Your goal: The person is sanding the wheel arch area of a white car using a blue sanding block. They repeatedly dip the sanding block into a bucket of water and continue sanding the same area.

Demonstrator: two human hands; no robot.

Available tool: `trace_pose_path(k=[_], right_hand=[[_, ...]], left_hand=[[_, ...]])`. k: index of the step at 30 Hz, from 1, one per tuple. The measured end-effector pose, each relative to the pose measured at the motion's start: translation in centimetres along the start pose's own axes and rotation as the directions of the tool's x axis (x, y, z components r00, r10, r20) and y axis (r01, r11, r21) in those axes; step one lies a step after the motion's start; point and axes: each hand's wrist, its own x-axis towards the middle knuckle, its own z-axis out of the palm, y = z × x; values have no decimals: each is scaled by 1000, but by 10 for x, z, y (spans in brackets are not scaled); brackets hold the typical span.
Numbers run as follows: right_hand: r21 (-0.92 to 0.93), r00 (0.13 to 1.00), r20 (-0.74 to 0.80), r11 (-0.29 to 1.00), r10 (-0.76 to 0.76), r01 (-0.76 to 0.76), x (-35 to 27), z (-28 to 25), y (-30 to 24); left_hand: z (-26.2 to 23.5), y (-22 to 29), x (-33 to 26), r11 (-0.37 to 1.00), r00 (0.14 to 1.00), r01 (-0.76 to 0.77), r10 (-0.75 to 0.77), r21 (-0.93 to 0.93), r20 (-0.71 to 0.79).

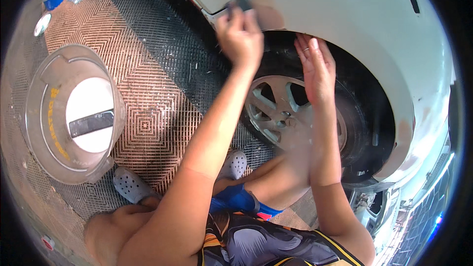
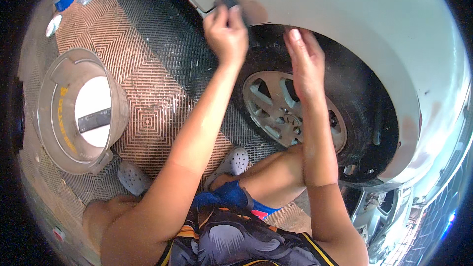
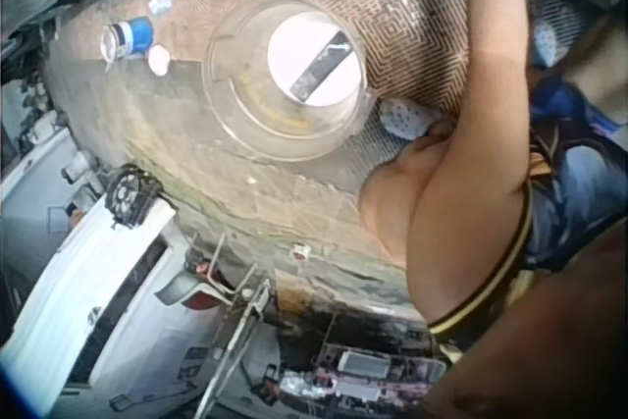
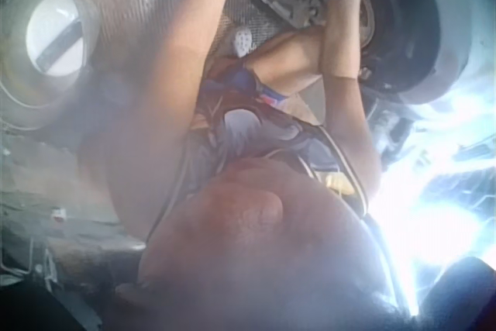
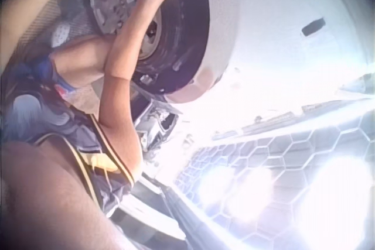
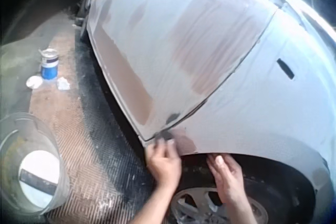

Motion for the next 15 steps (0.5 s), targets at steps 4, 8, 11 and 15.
trace_pose_path(k=[4, 8, 11, 15], right_hand=[[-118, 1000, -11, 993, -18, 16, 0, 8, -7], [-55, 997, -10, 995, 81, -81, -5, 2, -4], [41, 1000, 18, 999, 6, -6, -1, 6, 1], [-41, 999, 1, 999, -32, 32, -3, 6, -7]], left_hand=[[4, -24, 10, 972, 975, 214, -206, -93, 86], [4, 78, -10, 955, 977, -213, 214, -205, -19], [1, 11, -4, 990, 990, -135, 133, -51, -39], [-4, -22, 1, 962, 957, 260, -268, 80, 114]])
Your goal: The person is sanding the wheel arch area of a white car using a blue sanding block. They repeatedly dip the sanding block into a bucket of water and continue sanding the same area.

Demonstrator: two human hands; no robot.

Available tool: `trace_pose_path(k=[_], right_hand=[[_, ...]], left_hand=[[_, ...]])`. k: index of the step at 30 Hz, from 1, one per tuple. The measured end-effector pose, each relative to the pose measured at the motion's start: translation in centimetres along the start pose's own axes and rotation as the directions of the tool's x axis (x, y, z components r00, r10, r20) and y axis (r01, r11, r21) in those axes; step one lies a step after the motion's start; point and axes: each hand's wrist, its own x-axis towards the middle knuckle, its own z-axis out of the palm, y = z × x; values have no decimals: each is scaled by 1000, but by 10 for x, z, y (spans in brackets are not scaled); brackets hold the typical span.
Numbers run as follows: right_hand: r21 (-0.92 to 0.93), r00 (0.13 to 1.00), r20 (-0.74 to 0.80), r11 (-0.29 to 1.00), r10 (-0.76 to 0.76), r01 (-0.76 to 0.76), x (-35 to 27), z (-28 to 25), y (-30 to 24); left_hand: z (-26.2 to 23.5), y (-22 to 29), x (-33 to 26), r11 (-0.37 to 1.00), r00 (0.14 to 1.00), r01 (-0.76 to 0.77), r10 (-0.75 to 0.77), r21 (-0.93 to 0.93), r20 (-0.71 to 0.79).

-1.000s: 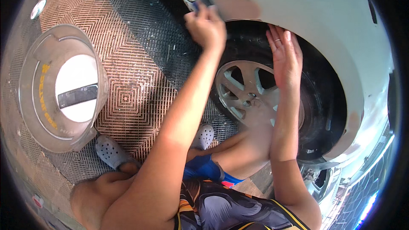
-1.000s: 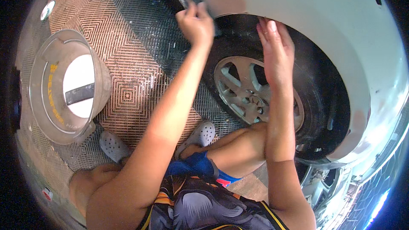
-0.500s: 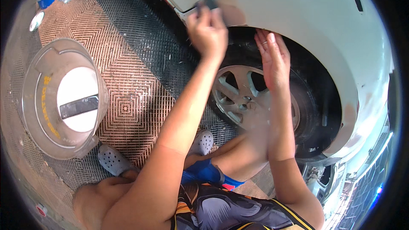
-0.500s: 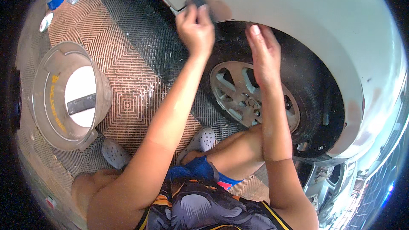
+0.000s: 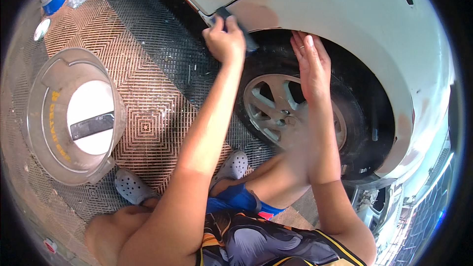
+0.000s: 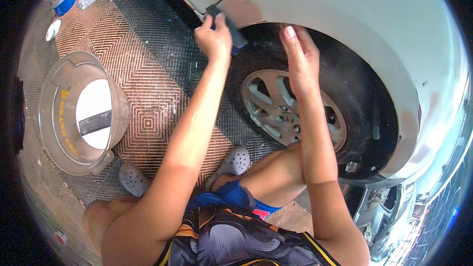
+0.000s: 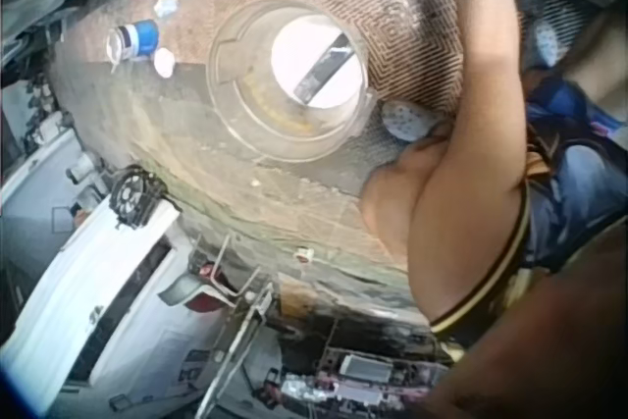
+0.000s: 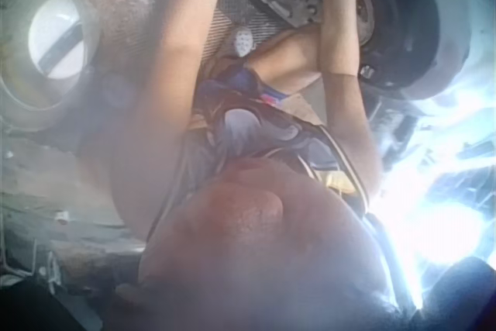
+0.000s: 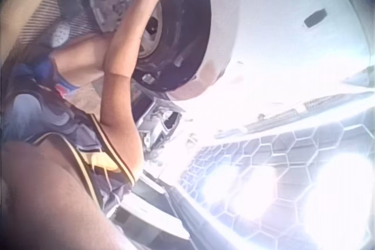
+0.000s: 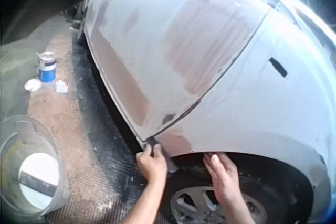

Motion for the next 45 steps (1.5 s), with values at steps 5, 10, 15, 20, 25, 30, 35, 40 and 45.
trace_pose_path(k=[5, 10, 15, 20, 25, 30, 35, 40, 45], right_hand=[[58, 1000, 12, 998, 28, -29, 4, 3, 5], [-11, 1000, 11, 1000, 21, -21, 0, -3, 2], [21, 999, 23, 999, 35, -36, 2, -1, 4], [-165, 999, 31, 986, -22, 26, 2, -2, 6], [0, 1000, -2, 1000, 25, -25, -2, -7, 9], [-4, 1000, 18, 1000, 20, -20, 3, -3, 6], [-19, 999, 37, 1000, -2, 2, 7, 0, 1], [48, 1000, -1, 999, 13, -13, -1, -11, 8], [68, 999, 43, 998, 4, -7, 2, 0, 5]], left_hand=[[0, -1, -14, 941, 930, -337, 332, -6, -160], [-7, -44, 10, 994, 999, -18, 22, 105, -37], [-9, -49, 20, 976, 986, 157, -148, 151, -71], [1, -25, 13, 993, 999, 18, -13, 118, -46], [0, 67, -17, 870, 909, -413, 377, -269, -175], [-9, -60, 11, 976, 995, -78, 88, 205, -41], [3, -32, 12, 995, 995, 98, -98, -13, 1], [8, 72, -36, 911, 919, -381, 355, -156, -171], [3, -33, 5, 982, 995, -29, 45, 185, -87]])
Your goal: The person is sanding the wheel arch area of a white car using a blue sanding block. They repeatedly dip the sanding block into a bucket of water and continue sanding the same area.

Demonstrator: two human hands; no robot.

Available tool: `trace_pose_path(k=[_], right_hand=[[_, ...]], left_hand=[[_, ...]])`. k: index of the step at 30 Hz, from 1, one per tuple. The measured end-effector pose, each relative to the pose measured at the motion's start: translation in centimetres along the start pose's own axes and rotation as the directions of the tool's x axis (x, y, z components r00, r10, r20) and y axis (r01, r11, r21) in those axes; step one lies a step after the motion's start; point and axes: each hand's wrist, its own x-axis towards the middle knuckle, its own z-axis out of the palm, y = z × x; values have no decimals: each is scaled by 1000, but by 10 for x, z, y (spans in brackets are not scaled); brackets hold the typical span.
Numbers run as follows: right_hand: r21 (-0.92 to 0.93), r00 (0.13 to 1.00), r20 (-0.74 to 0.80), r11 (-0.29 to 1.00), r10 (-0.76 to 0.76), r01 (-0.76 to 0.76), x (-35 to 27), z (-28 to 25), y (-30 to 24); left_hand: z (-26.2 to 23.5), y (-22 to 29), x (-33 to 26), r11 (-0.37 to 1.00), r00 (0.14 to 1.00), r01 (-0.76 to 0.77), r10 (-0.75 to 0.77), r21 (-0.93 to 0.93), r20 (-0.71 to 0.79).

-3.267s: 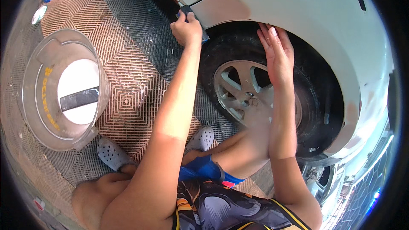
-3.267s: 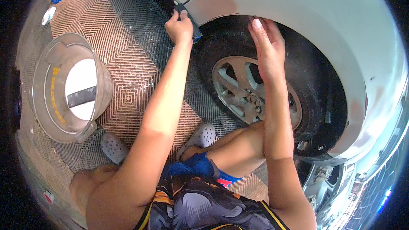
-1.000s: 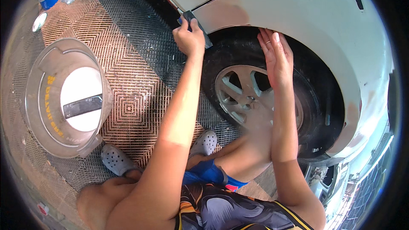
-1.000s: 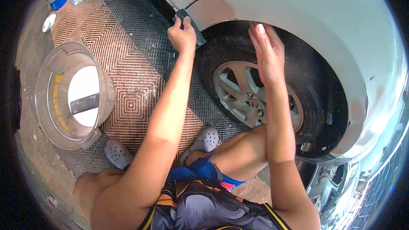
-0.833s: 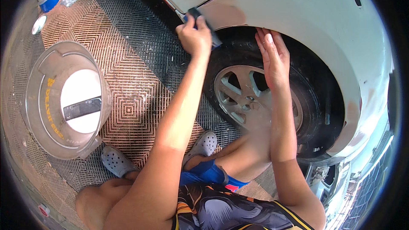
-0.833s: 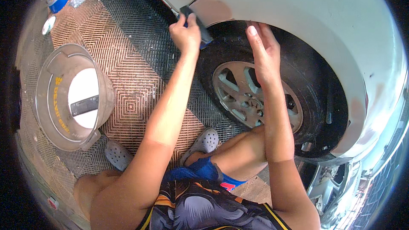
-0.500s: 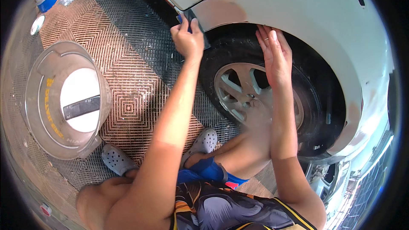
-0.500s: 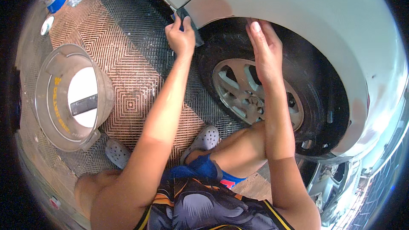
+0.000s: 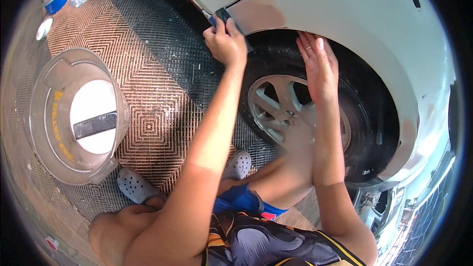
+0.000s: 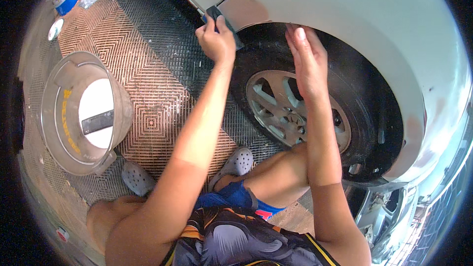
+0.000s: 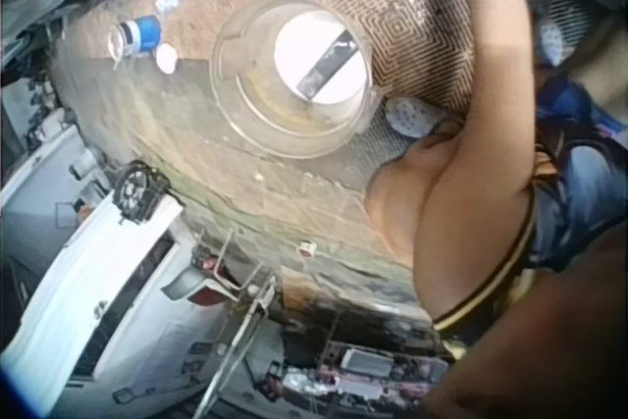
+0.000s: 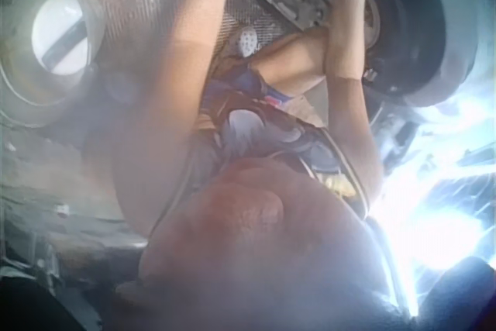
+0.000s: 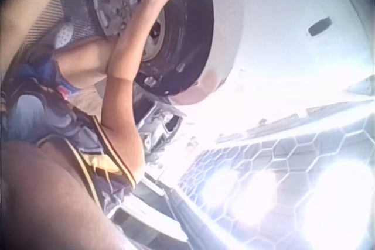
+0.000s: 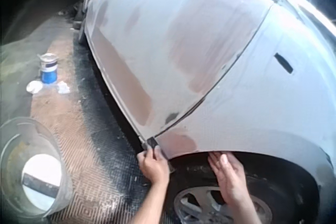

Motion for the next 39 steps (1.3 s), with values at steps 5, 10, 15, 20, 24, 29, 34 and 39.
trace_pose_path(k=[5, 10, 15, 20, 24, 29, 34, 39], right_hand=[[-47, 1000, 2, 999, 10, -10, 1, -2, -4], [-16, 1000, -28, 1000, 13, -13, 0, -6, -3], [-22, 1000, -20, 999, 25, -25, -2, -6, 4], [-77, 999, -30, 997, -14, 12, -2, 0, -3], [-39, 999, -34, 998, 39, -40, -6, -9, 1], [-30, 1000, 1, 999, -15, 15, 0, 2, 4], [-65, 999, -49, 998, -4, 1, -1, -4, -1], [-26, 1000, 11, 999, 20, -20, -2, -9, 2]], left_hand=[[-3, -4, 1, 999, 990, 26, -31, 42, 140], [-12, 60, -15, 977, 985, -88, 114, -193, 129], [-19, 99, -42, 856, 926, -377, 344, -354, -154], [-10, 65, -14, 940, 995, 88, -67, -330, 74], [-31, 124, -51, 821, 935, -353, 326, -448, -140], [-2, 7, -13, 994, 993, -101, 99, -35, -68], [-12, 64, -22, 970, 998, -28, 40, -242, 48], [-20, 92, -34, 820, 900, -434, 407, -372, -154]])
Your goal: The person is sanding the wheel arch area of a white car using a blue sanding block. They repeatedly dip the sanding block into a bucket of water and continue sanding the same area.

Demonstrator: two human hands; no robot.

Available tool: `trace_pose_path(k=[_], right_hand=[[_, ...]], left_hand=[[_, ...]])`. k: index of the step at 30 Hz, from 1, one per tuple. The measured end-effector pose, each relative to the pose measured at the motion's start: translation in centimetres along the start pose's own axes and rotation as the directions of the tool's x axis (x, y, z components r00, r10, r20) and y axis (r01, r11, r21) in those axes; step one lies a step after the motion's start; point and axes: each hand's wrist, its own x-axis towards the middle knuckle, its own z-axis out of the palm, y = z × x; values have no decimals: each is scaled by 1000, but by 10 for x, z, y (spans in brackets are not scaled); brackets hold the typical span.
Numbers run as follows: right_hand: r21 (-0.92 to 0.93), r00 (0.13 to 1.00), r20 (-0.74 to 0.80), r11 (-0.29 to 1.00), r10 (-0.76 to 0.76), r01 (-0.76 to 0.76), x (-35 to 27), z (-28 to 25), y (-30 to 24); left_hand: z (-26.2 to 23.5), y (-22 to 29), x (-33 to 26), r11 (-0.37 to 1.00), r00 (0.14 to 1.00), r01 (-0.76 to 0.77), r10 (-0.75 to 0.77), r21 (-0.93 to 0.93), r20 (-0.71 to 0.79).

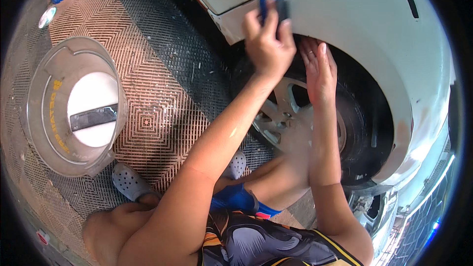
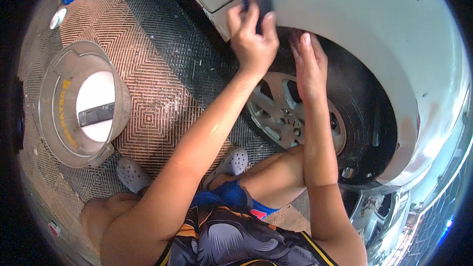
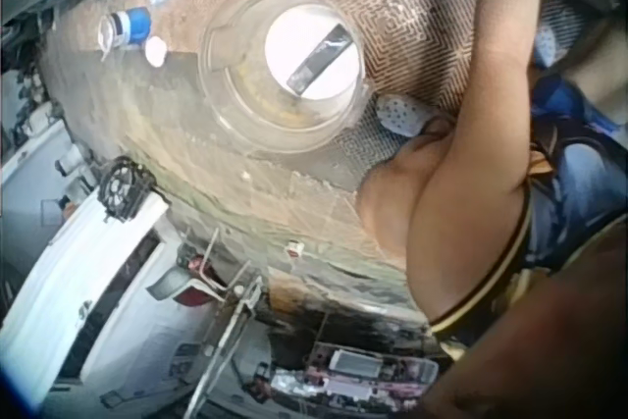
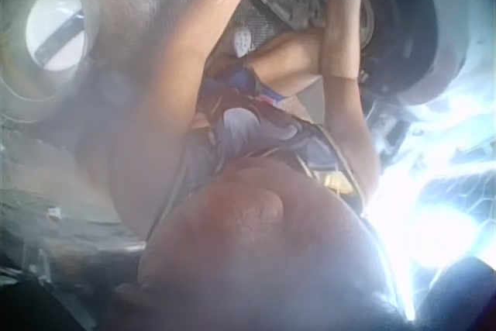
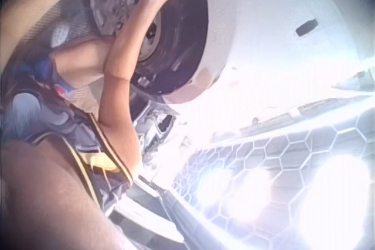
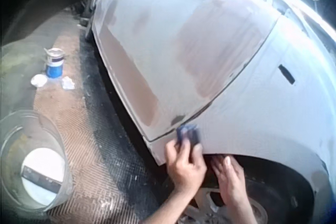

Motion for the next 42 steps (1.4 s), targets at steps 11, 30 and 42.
trace_pose_path(k=[11, 30, 42], right_hand=[[12, 1000, -21, 1000, -3, 3, -2, -4, -2], [10, 999, -11, 999, -33, 34, 0, 6, 0], [-54, 998, -4, 997, -64, 63, 2, 9, 1]], left_hand=[[1, 5, 6, 990, 991, 135, -135, 29, -11], [-7, -16, 0, 994, 1000, -15, 13, 108, 17], [-27, -90, -5, 827, 870, 468, -494, 311, 5]])
